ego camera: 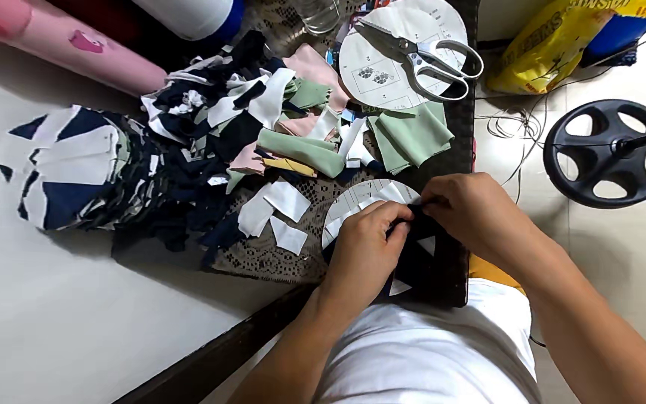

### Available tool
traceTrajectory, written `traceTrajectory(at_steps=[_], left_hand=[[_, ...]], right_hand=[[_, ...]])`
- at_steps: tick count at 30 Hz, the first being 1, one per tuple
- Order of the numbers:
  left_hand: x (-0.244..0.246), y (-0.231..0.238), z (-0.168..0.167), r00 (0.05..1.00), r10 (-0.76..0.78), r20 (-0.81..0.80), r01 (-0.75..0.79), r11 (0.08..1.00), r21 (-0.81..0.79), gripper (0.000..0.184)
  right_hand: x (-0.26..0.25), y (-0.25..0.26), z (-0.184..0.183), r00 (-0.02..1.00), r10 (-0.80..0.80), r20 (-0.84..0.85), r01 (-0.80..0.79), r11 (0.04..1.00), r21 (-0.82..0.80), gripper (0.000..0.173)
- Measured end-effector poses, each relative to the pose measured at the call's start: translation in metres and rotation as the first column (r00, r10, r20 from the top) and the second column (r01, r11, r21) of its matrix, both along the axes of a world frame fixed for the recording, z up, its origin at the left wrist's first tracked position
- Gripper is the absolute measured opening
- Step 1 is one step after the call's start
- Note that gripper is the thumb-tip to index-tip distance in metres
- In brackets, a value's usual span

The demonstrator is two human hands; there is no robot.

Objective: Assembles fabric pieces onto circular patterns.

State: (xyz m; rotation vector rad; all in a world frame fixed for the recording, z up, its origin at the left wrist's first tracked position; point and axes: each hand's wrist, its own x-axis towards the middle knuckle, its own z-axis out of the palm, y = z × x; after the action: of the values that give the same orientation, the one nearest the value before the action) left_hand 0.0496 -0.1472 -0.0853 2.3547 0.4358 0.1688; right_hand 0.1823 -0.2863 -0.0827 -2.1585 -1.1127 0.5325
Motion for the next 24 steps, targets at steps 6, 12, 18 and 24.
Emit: traceTrajectory(at_steps=[6, 12, 18, 24], left_hand=[[0.000, 0.000, -0.005, 0.999, 0.014, -0.029, -0.014, 1.000, -0.011, 0.010], [0.000, 0.002, -0.009, 0.999, 0.019, -0.033, -0.018, 1.000, 0.017, 0.010], [0.000, 0.001, -0.012, 0.997, 0.040, -0.061, -0.040, 0.999, 0.002, 0.011], [-0.001, -0.001, -0.013, 0.997, 0.049, -0.067, -0.049, 0.999, 0.005, 0.011]], right_hand=[[0.004, 0.010, 0.003, 0.999, 0.033, 0.028, -0.031, 0.996, -0.082, 0.007], [0.005, 0.010, 0.001, 0.999, 0.027, 0.023, -0.026, 0.997, -0.076, 0.006], [0.005, -0.027, -0.002, 0.973, -0.227, 0.053, 0.219, 0.968, 0.123, 0.012], [-0.021, -0.057, -0.041, 0.903, -0.425, -0.056, 0.425, 0.870, 0.252, 0.014]])
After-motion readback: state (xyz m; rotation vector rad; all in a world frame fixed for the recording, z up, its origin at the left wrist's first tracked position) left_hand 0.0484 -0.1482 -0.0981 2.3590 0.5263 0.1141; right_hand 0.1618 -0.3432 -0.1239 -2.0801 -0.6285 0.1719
